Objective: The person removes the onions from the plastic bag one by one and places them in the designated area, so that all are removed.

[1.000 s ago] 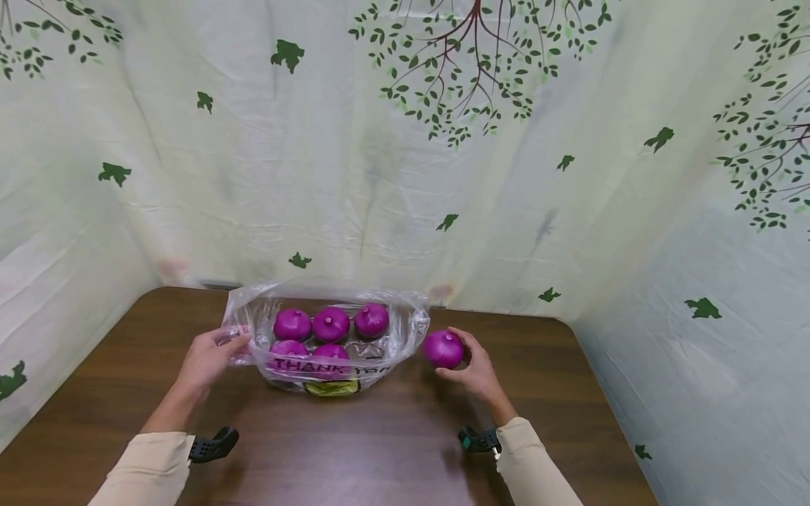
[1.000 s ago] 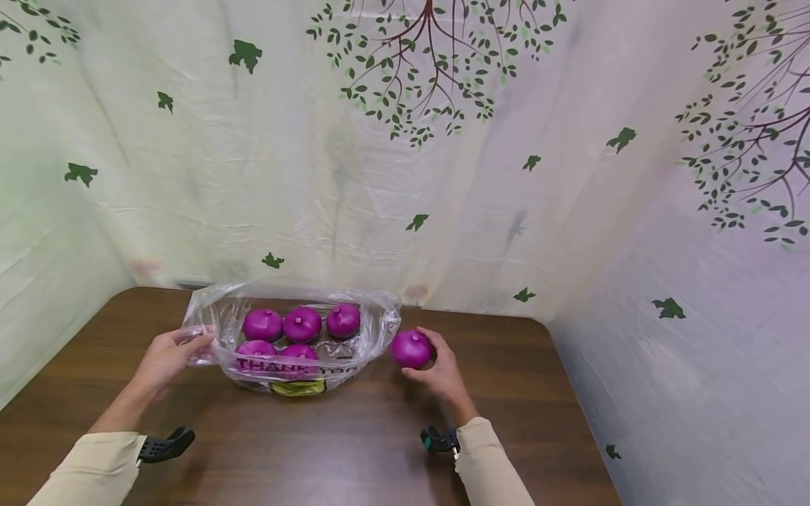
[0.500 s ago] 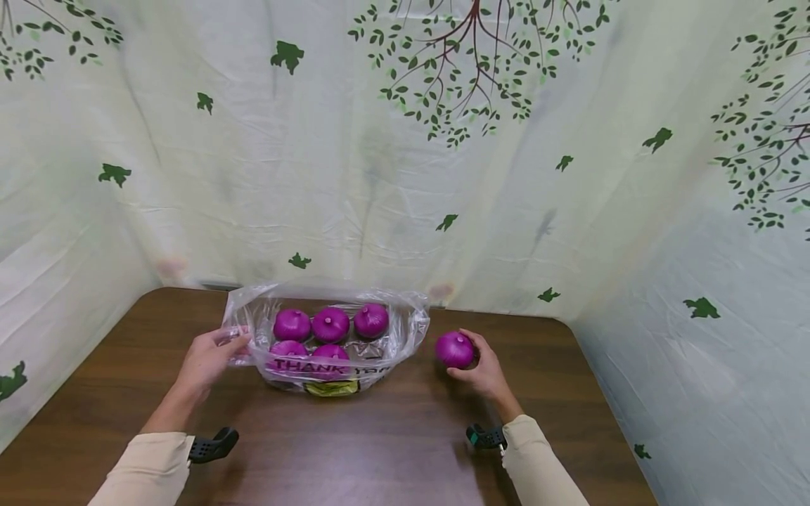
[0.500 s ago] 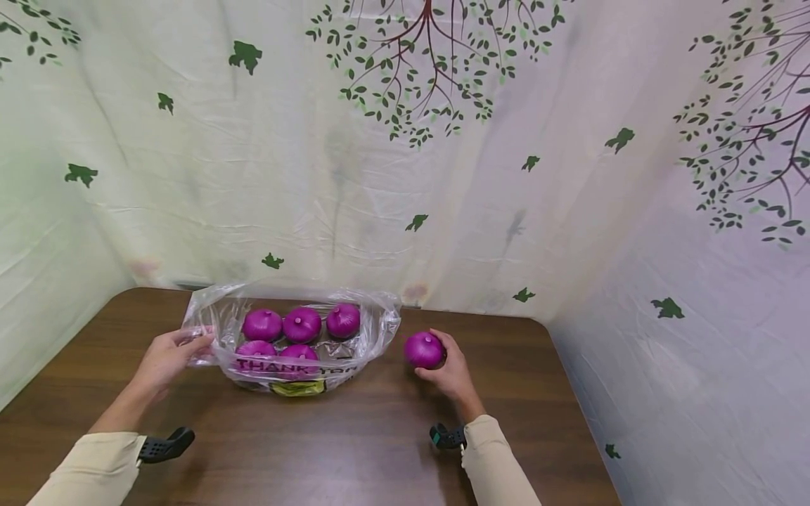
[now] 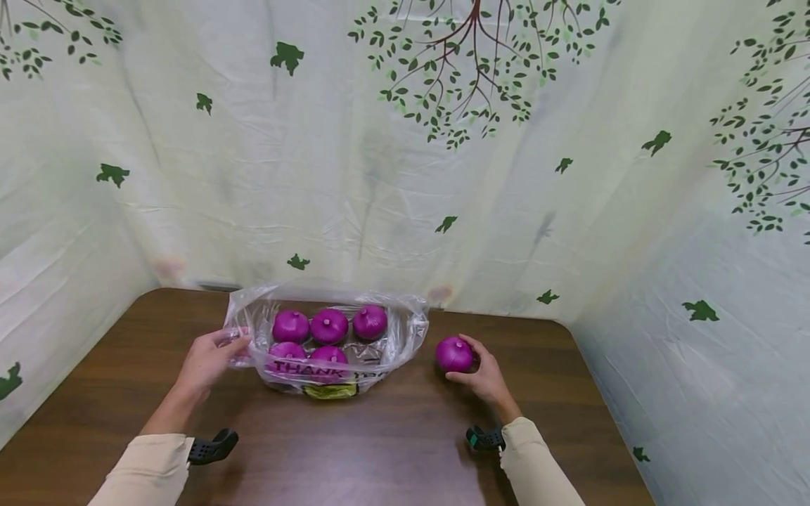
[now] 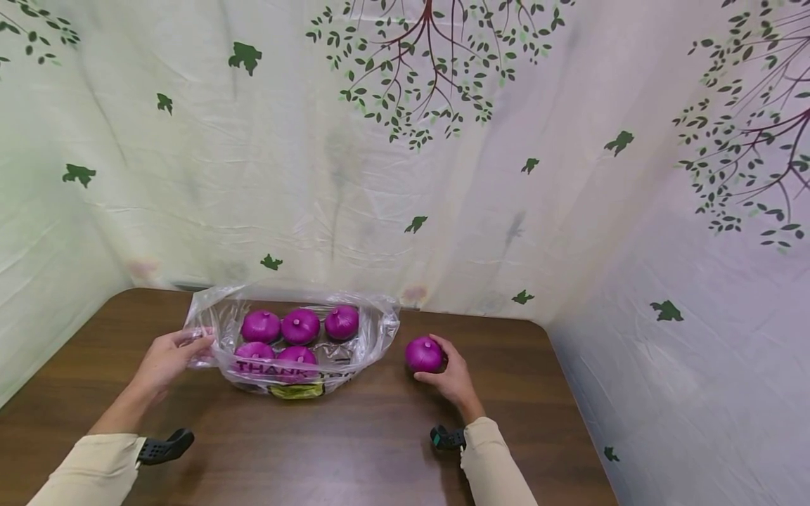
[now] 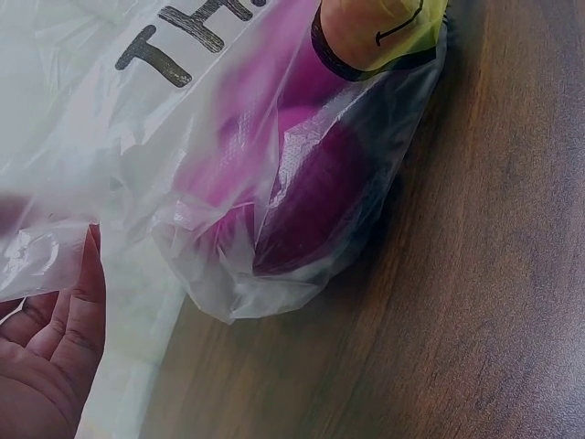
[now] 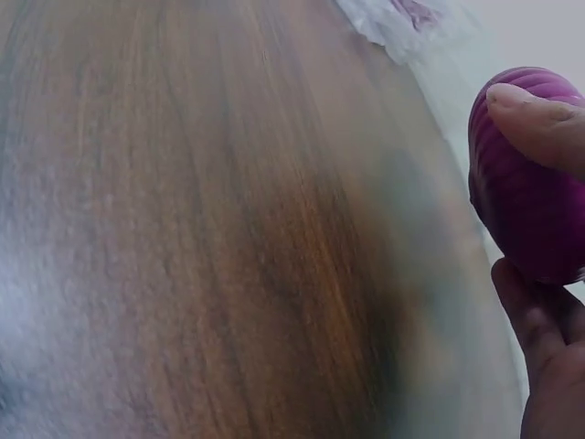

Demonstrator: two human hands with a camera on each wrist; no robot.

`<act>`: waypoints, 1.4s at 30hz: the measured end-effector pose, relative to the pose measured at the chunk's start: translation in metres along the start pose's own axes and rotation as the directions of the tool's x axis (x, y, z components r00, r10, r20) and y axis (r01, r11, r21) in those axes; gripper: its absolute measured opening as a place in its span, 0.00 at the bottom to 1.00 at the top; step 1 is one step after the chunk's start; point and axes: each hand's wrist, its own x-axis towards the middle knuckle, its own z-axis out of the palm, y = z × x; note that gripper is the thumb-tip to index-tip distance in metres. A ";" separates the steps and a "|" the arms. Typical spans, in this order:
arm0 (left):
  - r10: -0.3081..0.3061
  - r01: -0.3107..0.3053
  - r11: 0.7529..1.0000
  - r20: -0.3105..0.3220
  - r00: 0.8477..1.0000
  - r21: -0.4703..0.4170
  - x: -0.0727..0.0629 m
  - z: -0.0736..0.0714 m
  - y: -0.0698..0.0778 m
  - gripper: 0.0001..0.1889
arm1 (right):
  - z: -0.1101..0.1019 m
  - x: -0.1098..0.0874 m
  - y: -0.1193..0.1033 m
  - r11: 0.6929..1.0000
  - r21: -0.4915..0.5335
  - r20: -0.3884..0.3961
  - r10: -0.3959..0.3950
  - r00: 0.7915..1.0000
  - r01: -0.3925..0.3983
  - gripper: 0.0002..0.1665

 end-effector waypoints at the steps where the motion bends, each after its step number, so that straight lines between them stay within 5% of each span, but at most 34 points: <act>1: 0.000 0.000 1.000 -0.001 1.000 0.001 0.000 0.000 0.000 0.30 | 0.000 0.000 0.001 1.000 -0.002 0.001 -0.001 1.000 0.001 0.47; 31: 0.042 -0.041 0.999 -0.016 0.999 0.023 0.000 0.000 0.000 0.29 | 0.011 -0.010 0.013 0.990 0.119 0.004 0.070 0.998 -0.070 0.48; 42: 0.049 -0.048 0.998 -0.025 0.998 0.029 0.002 0.000 0.000 0.29 | 0.009 -0.012 0.017 0.999 0.048 -0.013 0.013 1.000 -0.012 0.48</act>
